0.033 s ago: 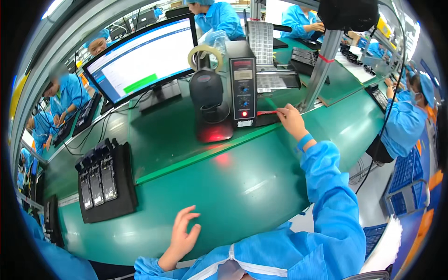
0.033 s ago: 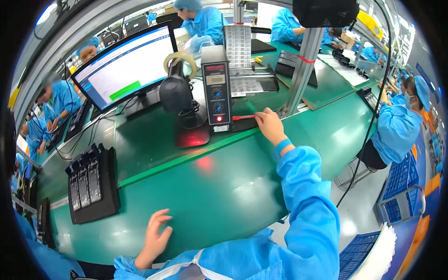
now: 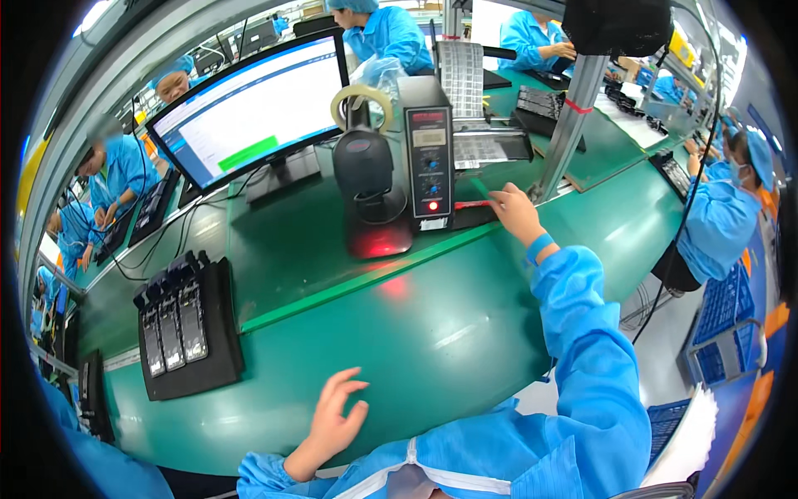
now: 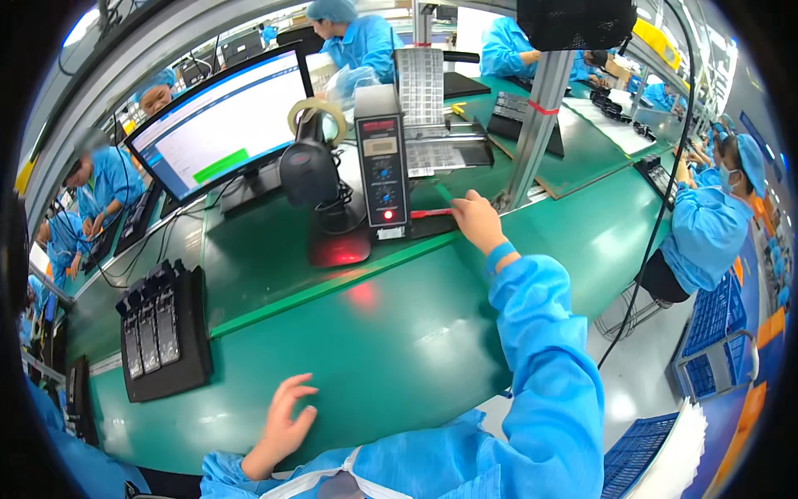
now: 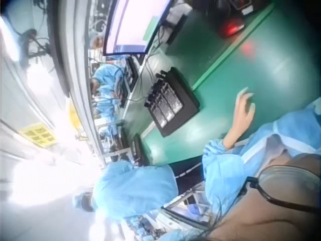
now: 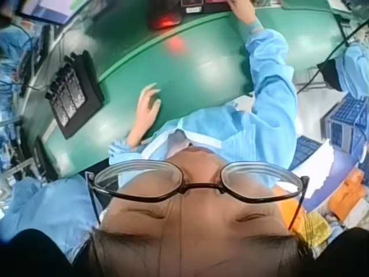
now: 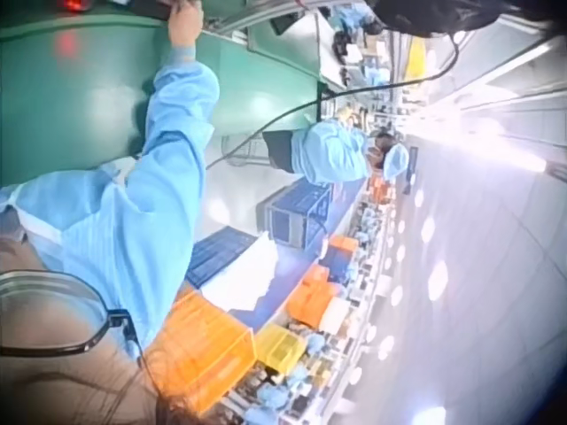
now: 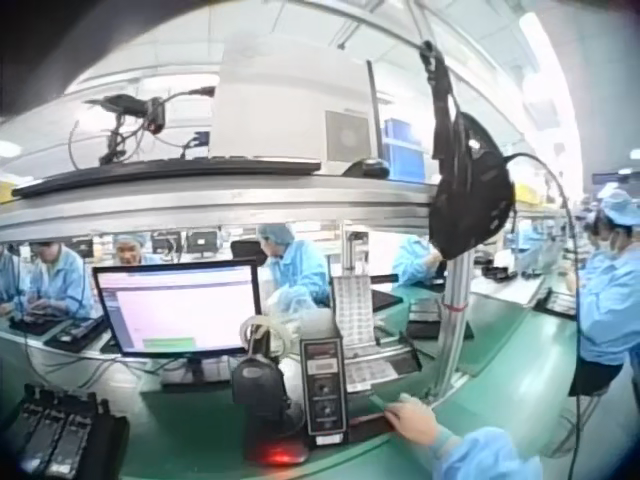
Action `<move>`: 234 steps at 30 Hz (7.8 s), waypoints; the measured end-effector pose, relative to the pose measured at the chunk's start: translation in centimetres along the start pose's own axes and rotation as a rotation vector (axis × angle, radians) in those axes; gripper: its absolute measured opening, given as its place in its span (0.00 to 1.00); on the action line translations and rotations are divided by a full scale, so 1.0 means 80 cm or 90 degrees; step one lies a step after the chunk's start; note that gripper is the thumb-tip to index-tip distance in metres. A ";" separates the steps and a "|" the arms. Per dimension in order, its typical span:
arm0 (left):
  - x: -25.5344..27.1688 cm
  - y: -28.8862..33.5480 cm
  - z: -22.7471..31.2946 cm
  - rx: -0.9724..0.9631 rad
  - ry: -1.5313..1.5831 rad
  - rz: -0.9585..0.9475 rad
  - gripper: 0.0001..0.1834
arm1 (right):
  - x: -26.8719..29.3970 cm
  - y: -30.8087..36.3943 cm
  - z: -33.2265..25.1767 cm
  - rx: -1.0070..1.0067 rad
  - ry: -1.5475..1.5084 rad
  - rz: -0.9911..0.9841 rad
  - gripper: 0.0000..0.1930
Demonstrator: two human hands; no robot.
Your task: The person applies adhesive labels to the back of electronic devices using a handheld label applicator. They pick up each device from a tray, apply a label, and place it back into the tray, repeating this process for multiple units.
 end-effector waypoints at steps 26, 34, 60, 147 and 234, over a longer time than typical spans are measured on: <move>0.127 -0.500 0.257 -0.284 -0.741 0.115 0.22 | 0.132 0.056 0.019 0.233 -0.652 0.293 0.05; 0.102 -0.644 0.241 -0.246 -0.724 0.173 0.29 | 0.212 0.058 0.015 0.319 -0.668 0.418 0.06; 0.113 -0.688 0.215 -0.115 -0.802 0.074 0.30 | 0.162 -0.185 -0.024 0.212 -0.350 -0.059 0.08; 0.111 -0.673 0.217 -0.124 -0.806 0.124 0.31 | 0.143 -0.233 0.037 0.150 -0.254 0.034 0.13; 0.141 0.243 -0.224 0.036 0.704 0.874 0.27 | -0.188 0.187 -0.444 0.010 -0.933 -0.847 0.23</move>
Point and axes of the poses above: each hand's wrist, its own y-axis away from the middle knuckle, its own x-axis out of the back of the hand, z = x × y, the point moved 5 cm from there along -y, towards the middle knuckle, and after that the axes turned 11 degrees about -z, right-handed, at the moved point
